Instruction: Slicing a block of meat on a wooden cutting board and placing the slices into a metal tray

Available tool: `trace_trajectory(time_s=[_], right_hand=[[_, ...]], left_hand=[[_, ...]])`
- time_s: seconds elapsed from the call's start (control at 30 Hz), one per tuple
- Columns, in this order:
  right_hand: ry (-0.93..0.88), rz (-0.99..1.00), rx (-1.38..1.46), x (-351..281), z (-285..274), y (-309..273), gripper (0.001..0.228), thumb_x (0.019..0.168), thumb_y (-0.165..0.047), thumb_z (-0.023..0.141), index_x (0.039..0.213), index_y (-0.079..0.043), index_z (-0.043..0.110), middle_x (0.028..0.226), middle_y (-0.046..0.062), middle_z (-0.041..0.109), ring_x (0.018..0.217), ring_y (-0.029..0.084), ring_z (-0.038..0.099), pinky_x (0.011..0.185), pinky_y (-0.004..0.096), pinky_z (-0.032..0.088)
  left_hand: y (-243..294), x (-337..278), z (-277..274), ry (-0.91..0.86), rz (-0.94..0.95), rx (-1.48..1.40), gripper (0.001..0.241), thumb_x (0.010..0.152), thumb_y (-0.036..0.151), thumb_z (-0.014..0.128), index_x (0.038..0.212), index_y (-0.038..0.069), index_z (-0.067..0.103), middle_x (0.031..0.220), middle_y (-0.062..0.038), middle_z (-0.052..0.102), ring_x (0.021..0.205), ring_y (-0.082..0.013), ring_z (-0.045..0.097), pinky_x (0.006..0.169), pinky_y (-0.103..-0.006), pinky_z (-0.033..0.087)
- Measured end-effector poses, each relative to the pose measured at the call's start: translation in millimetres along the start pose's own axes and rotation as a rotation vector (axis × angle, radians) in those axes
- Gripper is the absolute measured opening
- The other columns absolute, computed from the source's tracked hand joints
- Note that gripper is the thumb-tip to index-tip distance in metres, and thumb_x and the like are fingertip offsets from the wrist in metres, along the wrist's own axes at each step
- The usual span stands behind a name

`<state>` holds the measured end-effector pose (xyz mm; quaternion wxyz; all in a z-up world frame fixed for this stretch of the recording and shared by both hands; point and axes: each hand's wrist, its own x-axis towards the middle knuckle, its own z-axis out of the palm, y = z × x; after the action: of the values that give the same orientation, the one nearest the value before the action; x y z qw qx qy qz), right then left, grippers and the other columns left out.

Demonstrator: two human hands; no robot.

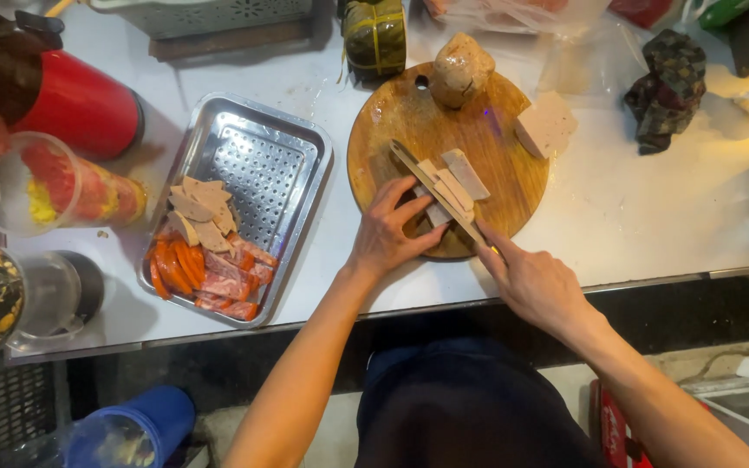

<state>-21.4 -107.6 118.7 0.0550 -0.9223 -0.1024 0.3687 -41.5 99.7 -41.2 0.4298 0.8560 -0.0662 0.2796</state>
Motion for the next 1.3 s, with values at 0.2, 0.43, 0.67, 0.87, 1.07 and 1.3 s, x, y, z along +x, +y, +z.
trace_trajectory(time_s=[0.2,0.43,0.67,0.87,1.07,1.3], right_hand=[[0.014,-0.006,0.198,1.8,1.2,5.1,0.052,0.103,-0.058,0.027,0.151,-0.044,0.044,0.112,0.035,0.071,0.114,0.056,0.062,0.104,0.063,0.047],[-0.033,0.091,0.120,-54.2,3.4,6.3,0.053,0.101,-0.056,0.028,0.153,-0.050,0.037,0.108,0.030,0.074,0.114,0.052,0.065,0.105,0.059,0.049],[-0.050,0.120,0.069,-58.4,8.3,13.1,0.052,0.101,-0.056,0.027,0.152,-0.052,0.039,0.100,0.028,0.076,0.110,0.050,0.068,0.102,0.057,0.051],[0.026,-0.019,0.025,9.3,11.2,-4.7,0.053,0.103,-0.058,0.027,0.152,-0.045,0.041,0.103,0.034,0.072,0.111,0.053,0.066,0.101,0.060,0.050],[0.053,-0.035,0.160,4.8,6.7,8.3,0.053,0.103,-0.057,0.027,0.150,-0.042,0.046,0.110,0.035,0.071,0.113,0.057,0.062,0.102,0.064,0.047],[-0.025,0.113,0.130,-65.5,2.6,-1.1,0.052,0.100,-0.056,0.030,0.150,-0.051,0.041,0.102,0.028,0.076,0.112,0.051,0.066,0.104,0.058,0.050]], left_hand=[[-0.6,-2.5,0.5,0.017,0.021,0.013,0.040,0.072,0.032,0.090,0.102,0.008,0.076,0.123,-0.012,0.063,0.115,-0.0353,0.065,0.099,-0.0448,0.056],[-2.8,-5.8,2.3,0.036,0.015,0.020,0.040,0.074,0.036,0.089,0.099,0.009,0.075,0.117,-0.014,0.063,0.112,-0.0364,0.066,0.095,-0.0457,0.057],[0.0,-4.2,1.7,0.043,0.009,0.001,0.039,0.076,0.040,0.089,0.093,0.009,0.073,0.120,-0.013,0.063,0.114,-0.0360,0.065,0.096,-0.0458,0.056],[2.2,4.1,-7.1,0.026,0.038,-0.009,0.040,0.073,0.032,0.091,0.100,0.007,0.075,0.118,-0.016,0.063,0.113,-0.0381,0.065,0.096,-0.0465,0.057],[2.1,0.6,-7.5,0.046,0.042,-0.016,0.040,0.076,0.030,0.089,0.108,0.010,0.075,0.122,-0.014,0.063,0.116,-0.0364,0.065,0.098,-0.0452,0.056],[-4.2,-8.0,2.4,0.069,0.017,0.003,0.037,0.075,0.036,0.090,0.094,0.009,0.074,0.115,-0.012,0.063,0.111,-0.0339,0.067,0.094,-0.0429,0.058]])
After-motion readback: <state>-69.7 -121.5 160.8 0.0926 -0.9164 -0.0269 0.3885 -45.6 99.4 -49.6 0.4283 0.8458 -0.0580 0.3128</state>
